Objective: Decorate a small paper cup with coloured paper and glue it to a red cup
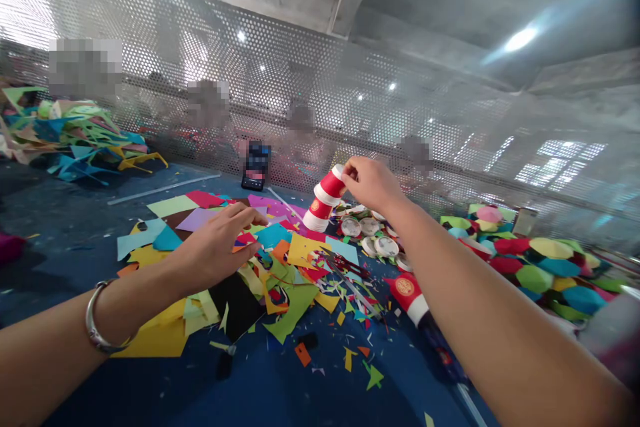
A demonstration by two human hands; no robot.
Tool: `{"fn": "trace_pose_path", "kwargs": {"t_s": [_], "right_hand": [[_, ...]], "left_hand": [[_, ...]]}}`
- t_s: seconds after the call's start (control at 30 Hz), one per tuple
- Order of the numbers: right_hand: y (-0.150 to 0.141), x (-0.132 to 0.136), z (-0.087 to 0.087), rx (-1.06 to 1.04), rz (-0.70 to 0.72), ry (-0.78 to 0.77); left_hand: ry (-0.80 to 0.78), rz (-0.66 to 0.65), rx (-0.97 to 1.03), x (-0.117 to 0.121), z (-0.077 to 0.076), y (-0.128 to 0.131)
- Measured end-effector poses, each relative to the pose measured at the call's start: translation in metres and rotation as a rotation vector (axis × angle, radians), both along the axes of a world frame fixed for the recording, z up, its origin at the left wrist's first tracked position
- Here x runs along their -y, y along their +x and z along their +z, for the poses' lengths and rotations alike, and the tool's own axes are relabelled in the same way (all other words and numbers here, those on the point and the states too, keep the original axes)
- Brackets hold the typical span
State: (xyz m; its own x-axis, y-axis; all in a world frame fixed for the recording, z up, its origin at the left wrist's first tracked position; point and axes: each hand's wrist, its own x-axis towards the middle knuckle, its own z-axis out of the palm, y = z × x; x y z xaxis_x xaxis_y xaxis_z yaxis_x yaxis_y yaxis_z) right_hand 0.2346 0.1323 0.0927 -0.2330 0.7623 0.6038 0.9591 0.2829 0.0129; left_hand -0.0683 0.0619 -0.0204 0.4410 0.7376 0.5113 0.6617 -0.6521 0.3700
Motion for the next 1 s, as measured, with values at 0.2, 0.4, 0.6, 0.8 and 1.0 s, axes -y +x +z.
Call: {"fn": "trace_pose_path", "kwargs": {"t_s": [0.2,0.4,0.6,0.8,1.0], "right_hand": [[-0.009,0.030,0.003,-0.129,0.141,0.024],[-0.038,0.062,-0.012,-0.223,0.379,-0.168],[-0.044,0.061,-0.023,-0.443,0.477,-0.360],[-0.040,0.052,-0.029,-0.546,0.498,-0.444],[-0.044,0.058,-0.034,-0.585,0.505,-0.500]], "left_hand": [[-0.242,-0.044,0.171,-0.004,-0.007,0.013],[-0.624,-0.129,0.479,0.004,-0.002,0.022],[-0.714,-0.168,0.692,0.002,0.002,0.020],[-0.858,-0.158,1.119,0.003,0.002,0.025],[-0.947,-0.162,1.170,0.008,0.004,0.029]]}}
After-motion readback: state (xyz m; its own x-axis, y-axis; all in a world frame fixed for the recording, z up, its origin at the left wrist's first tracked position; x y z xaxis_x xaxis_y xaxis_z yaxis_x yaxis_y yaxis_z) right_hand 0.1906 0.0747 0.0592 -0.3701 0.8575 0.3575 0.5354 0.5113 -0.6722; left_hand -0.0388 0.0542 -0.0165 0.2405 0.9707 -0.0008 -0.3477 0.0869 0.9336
